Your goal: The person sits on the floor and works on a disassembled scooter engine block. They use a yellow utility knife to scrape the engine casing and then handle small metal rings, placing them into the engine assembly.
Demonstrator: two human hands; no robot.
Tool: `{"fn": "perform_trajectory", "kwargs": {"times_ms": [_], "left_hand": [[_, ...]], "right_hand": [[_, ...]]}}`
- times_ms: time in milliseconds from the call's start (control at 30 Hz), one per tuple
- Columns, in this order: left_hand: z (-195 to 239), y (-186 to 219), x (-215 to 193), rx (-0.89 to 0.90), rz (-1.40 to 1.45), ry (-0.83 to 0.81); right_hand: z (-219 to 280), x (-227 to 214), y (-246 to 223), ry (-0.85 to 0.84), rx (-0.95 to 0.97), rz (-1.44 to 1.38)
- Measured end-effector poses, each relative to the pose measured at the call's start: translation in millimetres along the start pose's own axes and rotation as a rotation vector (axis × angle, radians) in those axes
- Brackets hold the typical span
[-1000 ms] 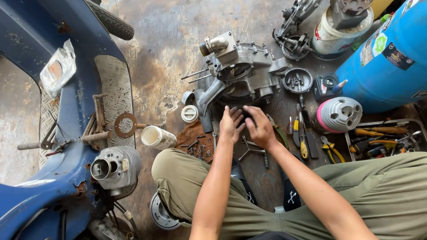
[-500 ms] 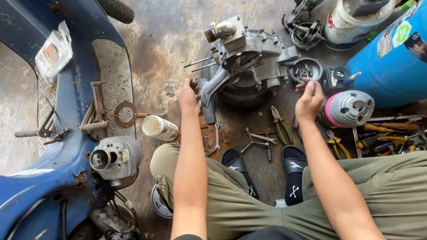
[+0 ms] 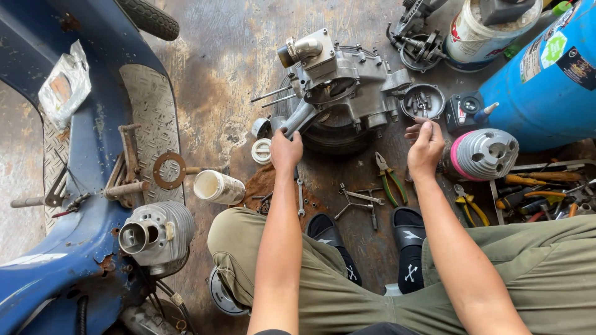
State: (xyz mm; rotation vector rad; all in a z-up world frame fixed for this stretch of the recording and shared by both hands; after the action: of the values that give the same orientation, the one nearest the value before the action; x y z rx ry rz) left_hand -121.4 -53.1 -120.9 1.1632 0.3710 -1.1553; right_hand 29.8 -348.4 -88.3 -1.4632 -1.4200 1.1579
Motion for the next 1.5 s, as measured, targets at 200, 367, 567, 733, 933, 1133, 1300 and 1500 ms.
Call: {"fn": "perform_trajectory", "kwargs": {"times_ms": [200,367,567,733,933,1133,1300,1500], "left_hand": [[13.6,14.0,4.3,0.063,-0.113,-0.031],[29.2,18.2,0.6,0.115,-0.138,-0.059],[43.7,28.6,-0.3,0.211,-0.158,-0.07],[53.5,33.2,-0.5,0.301,-0.16,-0.065],[54.9,31.1,7.2,0.365,-0.21,-0.07],[57.7,37.3,20.9,0.425,-0.18,-0.058],[72.5,51.7,19.0,0.48,-0.118,-0.079],[70.2,54.7,24.6,0.504,-0.13,-0.087]], "right_hand": [[-1.1,-0.8,13.2,0.013,0.013,0.012],[-1.1,0.9,18.9,0.027,0.062,0.016],[-12.8,11.7,76.9,-0.006,0.259,0.124],[-30.6,26.3,121.0,-0.201,0.266,0.464],[-42.8,39.4,138.3,-0.231,0.211,0.527],[-31.1,35.3,105.3,-0.232,0.065,0.47],[-28.9,34.8,107.1,-0.21,0.091,0.427],[-45.2,26.9,135.5,-0.385,0.249,0.405]]}}
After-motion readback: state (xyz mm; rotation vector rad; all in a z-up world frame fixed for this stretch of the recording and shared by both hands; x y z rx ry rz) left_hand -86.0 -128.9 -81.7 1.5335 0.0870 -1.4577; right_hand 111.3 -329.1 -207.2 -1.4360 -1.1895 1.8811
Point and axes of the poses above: each hand's wrist, its own z-axis away from the middle knuckle, its own x-axis out of the palm, y = z × x, the point moved 1 cm from there along -z, towards the middle knuckle, and after that the axes turned 8 degrees about -x, right-handed, at the moved point
